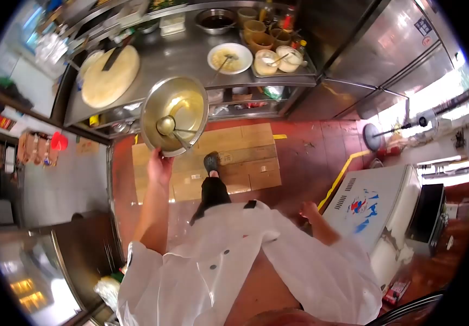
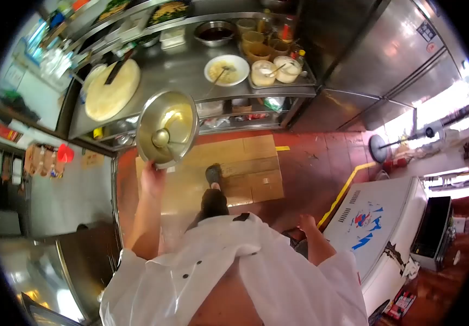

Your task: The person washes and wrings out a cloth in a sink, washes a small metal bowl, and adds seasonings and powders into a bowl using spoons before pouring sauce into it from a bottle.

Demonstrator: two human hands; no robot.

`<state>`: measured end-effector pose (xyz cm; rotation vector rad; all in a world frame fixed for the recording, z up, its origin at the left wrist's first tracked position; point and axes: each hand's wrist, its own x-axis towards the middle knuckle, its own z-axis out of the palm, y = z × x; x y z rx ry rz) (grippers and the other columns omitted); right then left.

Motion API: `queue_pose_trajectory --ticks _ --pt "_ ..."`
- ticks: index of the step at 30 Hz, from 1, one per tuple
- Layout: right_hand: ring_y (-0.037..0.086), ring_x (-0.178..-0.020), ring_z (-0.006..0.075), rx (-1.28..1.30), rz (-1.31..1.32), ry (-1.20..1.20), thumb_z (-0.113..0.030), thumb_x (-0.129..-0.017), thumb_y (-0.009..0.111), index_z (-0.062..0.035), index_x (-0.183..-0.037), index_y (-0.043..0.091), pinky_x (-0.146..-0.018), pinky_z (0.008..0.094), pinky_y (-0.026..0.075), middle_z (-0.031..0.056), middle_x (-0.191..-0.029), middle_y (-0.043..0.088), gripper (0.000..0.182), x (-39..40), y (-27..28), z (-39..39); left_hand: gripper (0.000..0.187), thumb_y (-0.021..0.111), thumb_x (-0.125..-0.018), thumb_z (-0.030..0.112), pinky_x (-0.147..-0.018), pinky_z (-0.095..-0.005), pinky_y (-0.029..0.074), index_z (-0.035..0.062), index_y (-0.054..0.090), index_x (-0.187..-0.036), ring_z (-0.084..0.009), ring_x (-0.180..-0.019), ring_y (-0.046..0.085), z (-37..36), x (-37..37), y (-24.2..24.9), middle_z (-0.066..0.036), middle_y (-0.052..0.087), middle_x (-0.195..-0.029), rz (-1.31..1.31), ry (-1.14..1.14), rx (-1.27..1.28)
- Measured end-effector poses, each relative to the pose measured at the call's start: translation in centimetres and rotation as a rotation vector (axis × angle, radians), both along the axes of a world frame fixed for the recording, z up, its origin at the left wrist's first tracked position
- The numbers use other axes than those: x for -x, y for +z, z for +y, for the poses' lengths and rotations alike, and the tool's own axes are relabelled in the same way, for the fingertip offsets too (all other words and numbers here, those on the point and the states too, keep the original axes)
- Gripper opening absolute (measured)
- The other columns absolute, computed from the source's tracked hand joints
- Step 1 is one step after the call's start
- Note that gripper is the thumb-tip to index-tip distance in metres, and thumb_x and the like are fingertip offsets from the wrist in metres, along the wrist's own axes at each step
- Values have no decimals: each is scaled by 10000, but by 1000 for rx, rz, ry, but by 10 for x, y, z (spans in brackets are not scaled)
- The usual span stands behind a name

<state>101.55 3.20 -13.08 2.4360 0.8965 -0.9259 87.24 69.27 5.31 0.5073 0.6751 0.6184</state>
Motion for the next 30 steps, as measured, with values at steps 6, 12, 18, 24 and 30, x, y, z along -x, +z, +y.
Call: queue_pose_trajectory --ticks 6,12,18,24,30 --pt "697 -741 253 -579 371 -1247 -271 -932 635 -47 -1093 647 -652 358 568 119 -857 699 277 -6 7 58 156 604 -938 127 -866 -371 552 59 600 -1078 -185 -975 641 83 -159 13 -46 666 -1037 96 -153 -60" --pt "508 -506 127 -1154 156 -1524 -248 -989 554 -15 -845 652 -462 306 388 30 -616 574 291 -162 131 230 127 620 -931 121 -853 -386 544 47 629 -1033 -197 -954 647 135 -281 28 -55 676 -1013 40 -312 -53" --pt "638 -843 197 -1282 -163 -1131 -352 -924 671 -4 -1240 611 -750 341 519 124 -940 696 473 -399 137 330 205 596 -946 116 -971 -401 496 1 605 -1115 -240 -1131 599 133 -329 52 -105 647 -1182 25 -303 -30" --pt "676 -875 261 -1349 76 -1035 -454 -878 702 -14 -1316 557 -768 361 529 135 -961 701 637 -521 166 404 163 576 -944 90 -930 -357 480 48 612 -1097 -205 -1051 606 71 -322 86 -62 660 -1091 216 -121 -39" --pt "645 -962 351 -1415 -46 -277 -292 -985 543 -47 -1122 657 -851 400 510 163 -1055 681 303 -551 144 412 346 541 -918 52 -997 -392 457 70 517 -1263 -232 -1132 560 60 -286 55 -72 606 -1218 440 -156 -528"
